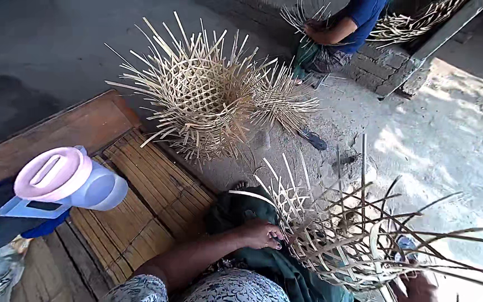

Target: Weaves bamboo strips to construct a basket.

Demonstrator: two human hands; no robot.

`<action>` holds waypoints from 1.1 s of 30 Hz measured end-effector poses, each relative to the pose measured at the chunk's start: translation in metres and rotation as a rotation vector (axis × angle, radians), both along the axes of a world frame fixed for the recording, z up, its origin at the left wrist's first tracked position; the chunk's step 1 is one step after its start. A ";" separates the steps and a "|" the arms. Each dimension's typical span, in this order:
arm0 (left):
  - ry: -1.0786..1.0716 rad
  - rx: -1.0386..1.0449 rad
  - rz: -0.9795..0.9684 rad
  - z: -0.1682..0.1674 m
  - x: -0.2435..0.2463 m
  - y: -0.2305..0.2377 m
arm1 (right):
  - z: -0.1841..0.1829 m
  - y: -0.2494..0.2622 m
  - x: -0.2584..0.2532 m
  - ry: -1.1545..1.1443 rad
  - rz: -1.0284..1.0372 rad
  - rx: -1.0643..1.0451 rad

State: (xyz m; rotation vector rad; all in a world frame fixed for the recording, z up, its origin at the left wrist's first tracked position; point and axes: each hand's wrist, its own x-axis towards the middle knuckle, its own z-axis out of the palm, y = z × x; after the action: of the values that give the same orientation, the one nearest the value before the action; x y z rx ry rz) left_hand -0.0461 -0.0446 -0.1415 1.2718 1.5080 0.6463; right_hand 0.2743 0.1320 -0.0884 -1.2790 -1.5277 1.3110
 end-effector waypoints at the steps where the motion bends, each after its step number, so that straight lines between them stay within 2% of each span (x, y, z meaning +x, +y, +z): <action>1: -0.012 0.002 0.021 -0.001 0.000 -0.001 | 0.001 0.014 -0.020 -0.075 0.022 0.017; 3: -0.061 0.031 0.073 -0.004 -0.001 -0.006 | 0.010 0.028 -0.045 -0.215 0.082 0.078; 6: -0.131 0.110 0.160 -0.010 -0.001 -0.017 | 0.026 0.038 -0.046 -0.381 0.132 0.092; 8: -0.162 0.135 0.214 -0.012 -0.004 -0.026 | 0.034 0.035 -0.035 -0.381 0.093 -0.001; 10: -0.159 0.145 0.238 -0.013 -0.009 -0.034 | 0.039 0.020 -0.021 -0.278 -0.048 -0.050; 14: -0.103 0.140 0.224 -0.025 -0.011 -0.041 | 0.048 -0.018 0.057 -0.008 -0.441 0.012; 18: -0.111 0.173 0.247 -0.035 -0.015 -0.041 | 0.055 -0.065 0.160 0.193 -0.794 0.336; 22: -0.181 0.118 0.218 -0.029 -0.020 -0.039 | 0.043 -0.127 0.247 0.147 -1.088 0.491; 25: -0.173 0.069 0.173 -0.020 -0.021 -0.035 | 0.005 -0.162 0.287 0.010 -1.219 0.438; 27: -0.159 0.053 0.169 -0.020 -0.021 -0.033 | -0.025 -0.184 0.299 0.007 -1.284 0.314; 31: -0.156 0.016 0.177 -0.014 -0.021 -0.036 | -0.048 -0.223 0.286 0.144 -1.390 0.090; 33: -0.182 0.024 0.181 -0.013 -0.027 -0.040 | -0.048 -0.243 0.265 0.028 -1.380 -0.103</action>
State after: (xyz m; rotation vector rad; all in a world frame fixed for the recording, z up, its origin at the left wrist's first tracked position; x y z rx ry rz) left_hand -0.0727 -0.0850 -0.1541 1.0713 1.4773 0.8765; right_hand 0.5388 -0.1111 -0.1361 -1.7977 -0.2609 0.4487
